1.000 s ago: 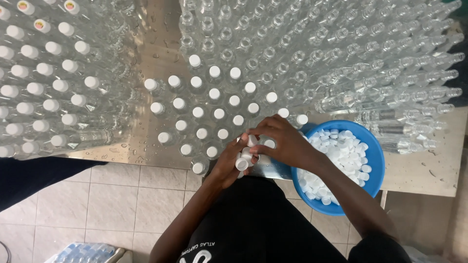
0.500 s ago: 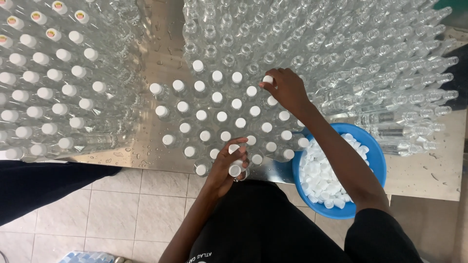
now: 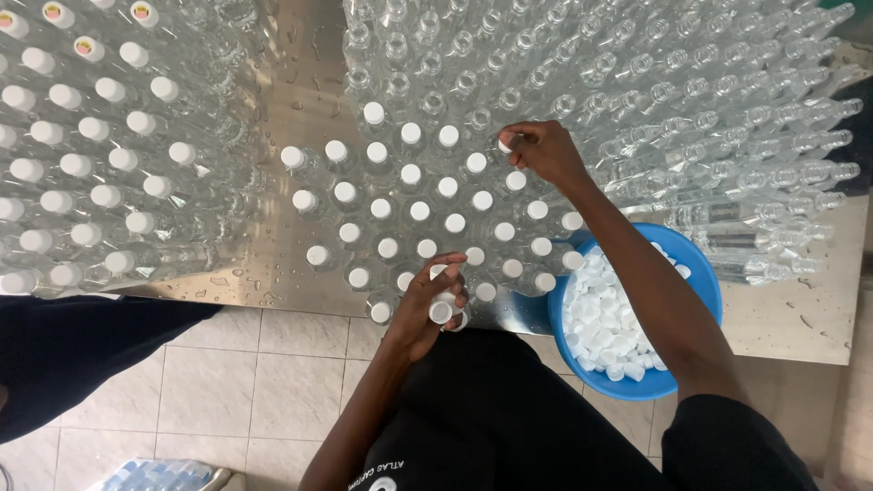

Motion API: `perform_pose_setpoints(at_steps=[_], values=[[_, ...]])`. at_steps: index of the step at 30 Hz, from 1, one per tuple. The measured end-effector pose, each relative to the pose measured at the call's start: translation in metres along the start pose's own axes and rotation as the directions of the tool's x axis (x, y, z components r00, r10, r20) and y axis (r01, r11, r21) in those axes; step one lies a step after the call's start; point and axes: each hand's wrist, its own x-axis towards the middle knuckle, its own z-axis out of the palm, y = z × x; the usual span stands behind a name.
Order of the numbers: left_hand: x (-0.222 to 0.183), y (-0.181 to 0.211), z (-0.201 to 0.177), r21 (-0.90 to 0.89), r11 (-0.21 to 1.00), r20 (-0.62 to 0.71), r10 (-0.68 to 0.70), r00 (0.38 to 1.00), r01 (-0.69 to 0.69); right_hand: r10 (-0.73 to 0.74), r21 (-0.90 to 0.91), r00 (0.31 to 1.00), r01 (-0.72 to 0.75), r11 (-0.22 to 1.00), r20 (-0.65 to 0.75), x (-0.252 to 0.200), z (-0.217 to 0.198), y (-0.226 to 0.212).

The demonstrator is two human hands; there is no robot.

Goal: The person stands at a stainless steel table and screws white plastic caps onto rows of clear plastic bottles. They pick up caps from a blue basin and secure them onto the bottle openings by hand, working systematically across the table.

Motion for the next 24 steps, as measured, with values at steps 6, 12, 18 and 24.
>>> perform_pose_setpoints(at_steps=[6, 12, 18, 24], values=[[0.000, 0.009, 0.014, 0.019, 1.000, 0.089, 0.008, 0.996, -0.010, -0.007, 0.107, 1.000, 0.007, 0.994, 0.001, -0.001, 0.000, 0.001], [0.005, 0.008, 0.016, 0.102, 0.994, 0.153, -0.062, 0.986, 0.047, -0.082, -0.073, 0.997, 0.080, 0.994, -0.013, -0.005, -0.004, 0.005], [0.017, 0.003, 0.016, 0.129, 0.985, 0.137, -0.130, 0.982, 0.112, -0.326, -0.370, 0.943, 0.329, 0.869, 0.074, -0.137, 0.017, -0.098], [0.025, -0.007, 0.028, 0.226, 0.959, 0.113, -0.202, 0.973, 0.173, -0.317, -0.156, 0.912, 0.364, 0.918, 0.259, -0.180, 0.041, -0.075]])
